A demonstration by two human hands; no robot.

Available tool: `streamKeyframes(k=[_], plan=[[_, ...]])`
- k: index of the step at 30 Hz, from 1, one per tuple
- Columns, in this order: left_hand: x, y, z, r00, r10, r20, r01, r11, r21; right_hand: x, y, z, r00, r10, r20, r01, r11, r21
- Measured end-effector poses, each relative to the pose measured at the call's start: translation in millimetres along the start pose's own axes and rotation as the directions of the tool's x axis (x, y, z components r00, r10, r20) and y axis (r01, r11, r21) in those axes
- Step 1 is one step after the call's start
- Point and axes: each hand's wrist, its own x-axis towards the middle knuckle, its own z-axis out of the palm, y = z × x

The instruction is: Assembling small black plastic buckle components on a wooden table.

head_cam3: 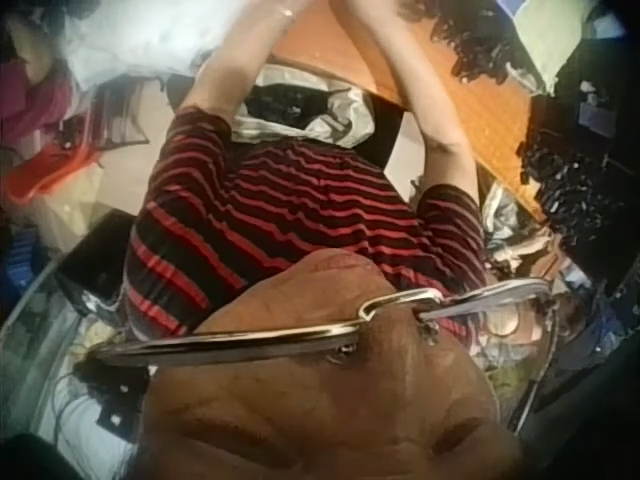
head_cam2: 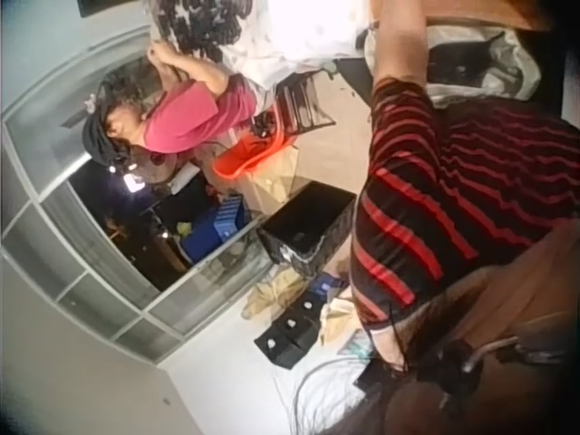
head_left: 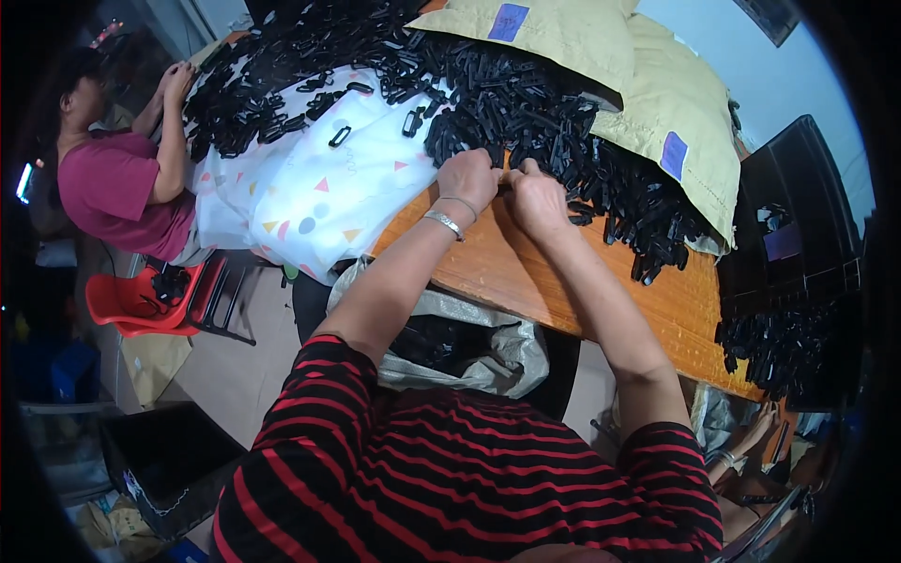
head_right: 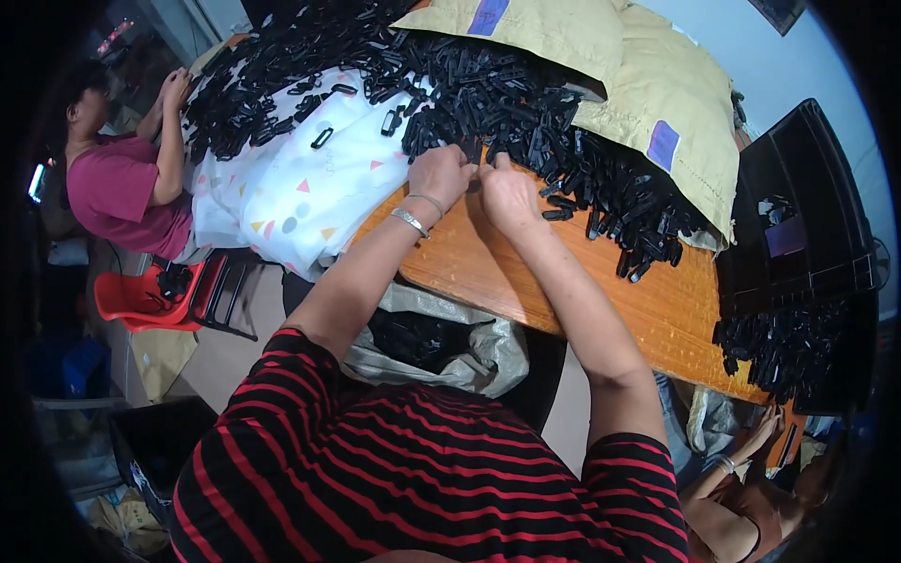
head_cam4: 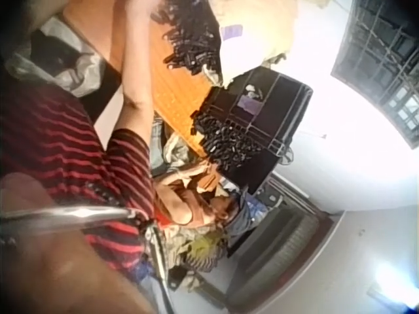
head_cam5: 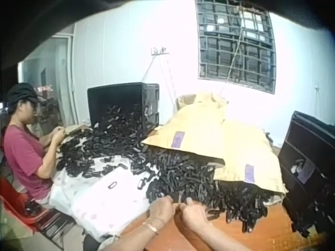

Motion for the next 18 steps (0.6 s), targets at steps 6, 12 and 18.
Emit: streamKeyframes(k=[6,12,18], plan=[[-13,-19,-5,0.996,0.088,-0.034,-0.087,0.996,0.02,-16,-15,5,0.994,0.004,0.107,-0.009,0.999,0.051],[-39,-46,-39,0.988,0.102,0.117,-0.043,0.905,-0.424,-20,-13,-10,0.993,0.092,0.078,-0.115,0.924,0.366],[-55,-41,-71,0.835,0.116,0.539,0.448,0.427,-0.786,-14,-4,-24,0.989,-0.019,0.147,-0.087,0.729,0.679]])
